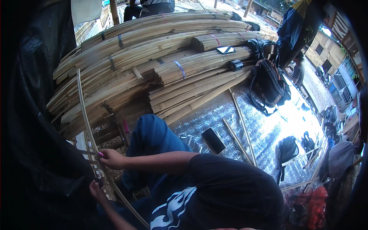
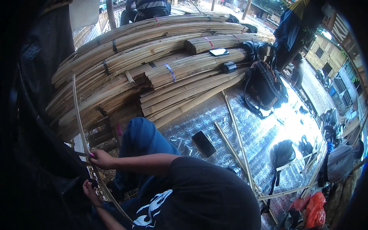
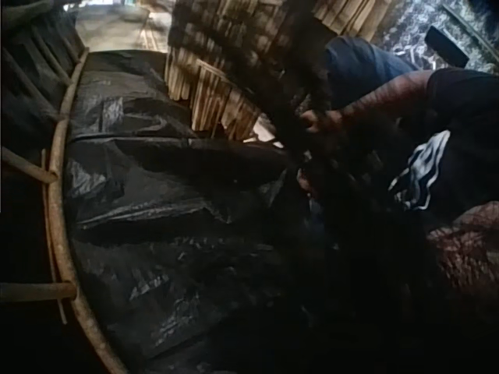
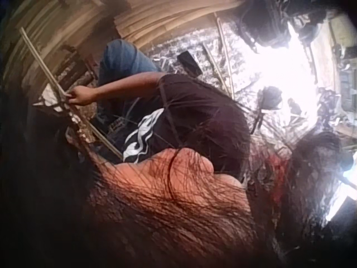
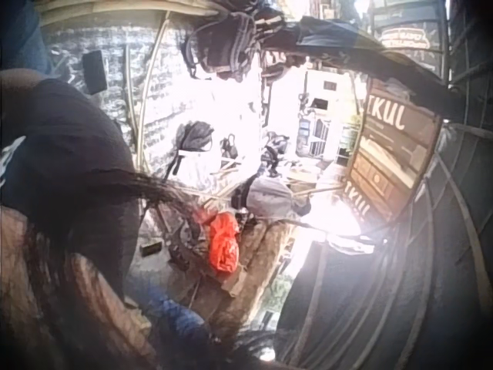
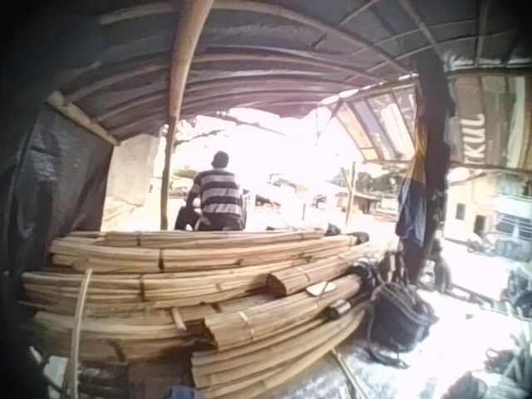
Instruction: The person uses a knife to scrape and smooth the surface of a bamboo strip, repeatedly moving the blade along its length.
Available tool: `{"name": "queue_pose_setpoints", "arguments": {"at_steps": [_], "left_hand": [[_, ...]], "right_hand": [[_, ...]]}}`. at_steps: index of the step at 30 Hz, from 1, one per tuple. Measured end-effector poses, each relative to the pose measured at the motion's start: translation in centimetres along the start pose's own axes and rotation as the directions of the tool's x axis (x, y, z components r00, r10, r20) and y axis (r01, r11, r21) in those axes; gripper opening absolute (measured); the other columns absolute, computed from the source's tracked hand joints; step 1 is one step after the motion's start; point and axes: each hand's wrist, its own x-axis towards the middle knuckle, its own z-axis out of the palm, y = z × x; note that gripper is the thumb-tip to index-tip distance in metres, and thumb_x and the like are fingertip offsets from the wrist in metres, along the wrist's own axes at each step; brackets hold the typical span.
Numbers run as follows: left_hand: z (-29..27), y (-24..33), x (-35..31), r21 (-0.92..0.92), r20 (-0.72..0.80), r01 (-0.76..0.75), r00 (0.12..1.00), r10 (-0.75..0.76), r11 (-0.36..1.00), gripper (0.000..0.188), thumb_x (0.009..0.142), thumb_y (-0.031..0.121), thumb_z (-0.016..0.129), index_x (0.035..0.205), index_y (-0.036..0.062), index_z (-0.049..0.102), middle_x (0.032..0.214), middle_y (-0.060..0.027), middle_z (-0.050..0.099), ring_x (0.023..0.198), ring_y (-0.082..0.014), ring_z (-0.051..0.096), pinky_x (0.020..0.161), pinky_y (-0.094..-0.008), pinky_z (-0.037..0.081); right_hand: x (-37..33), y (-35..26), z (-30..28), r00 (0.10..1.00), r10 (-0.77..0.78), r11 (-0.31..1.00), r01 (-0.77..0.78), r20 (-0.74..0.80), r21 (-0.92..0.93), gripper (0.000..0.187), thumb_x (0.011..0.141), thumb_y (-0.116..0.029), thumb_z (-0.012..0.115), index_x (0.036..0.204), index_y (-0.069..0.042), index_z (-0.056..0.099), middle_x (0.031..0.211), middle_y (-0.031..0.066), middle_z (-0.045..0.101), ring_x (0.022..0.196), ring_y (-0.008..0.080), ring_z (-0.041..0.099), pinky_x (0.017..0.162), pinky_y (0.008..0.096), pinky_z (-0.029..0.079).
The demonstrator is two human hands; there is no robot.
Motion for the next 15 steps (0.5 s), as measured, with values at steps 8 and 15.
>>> {"name": "queue_pose_setpoints", "arguments": {"at_steps": [8,15], "left_hand": [[0.7,-0.3,-1.3,-0.131,0.377,-0.008,0.925,0.057,0.991,0.035,0.098,0.033,0.047,0.123,0.0097,0.051,0.106,-0.0028,0.062,0.096,-0.0128,0.057,0.081,-0.0293,0.044],[3.2,7.3,-7.0,-0.372,0.624,0.525,0.752,-0.212,0.766,0.032,0.091,0.023,0.049,0.12,0.0093,0.048,0.104,-0.0053,0.06,0.091,-0.0149,0.059,0.074,-0.0303,0.05]], "right_hand": [[0.1,0.2,-0.1,1.0,-0.001,1.0,0.001,0.023,-0.024,0.023,0.091,-0.02,0.057,0.097,0.002,0.058,0.08,0.0148,0.063,0.075,0.0181,0.06,0.071,0.0357,0.048],[1.4,1.5,-0.6,0.998,-0.046,0.992,0.041,-0.039,-0.121,0.019,0.089,-0.017,0.057,0.094,0.001,0.059,0.08,0.0156,0.064,0.076,0.0237,0.063,0.073,0.0371,0.049]]}}
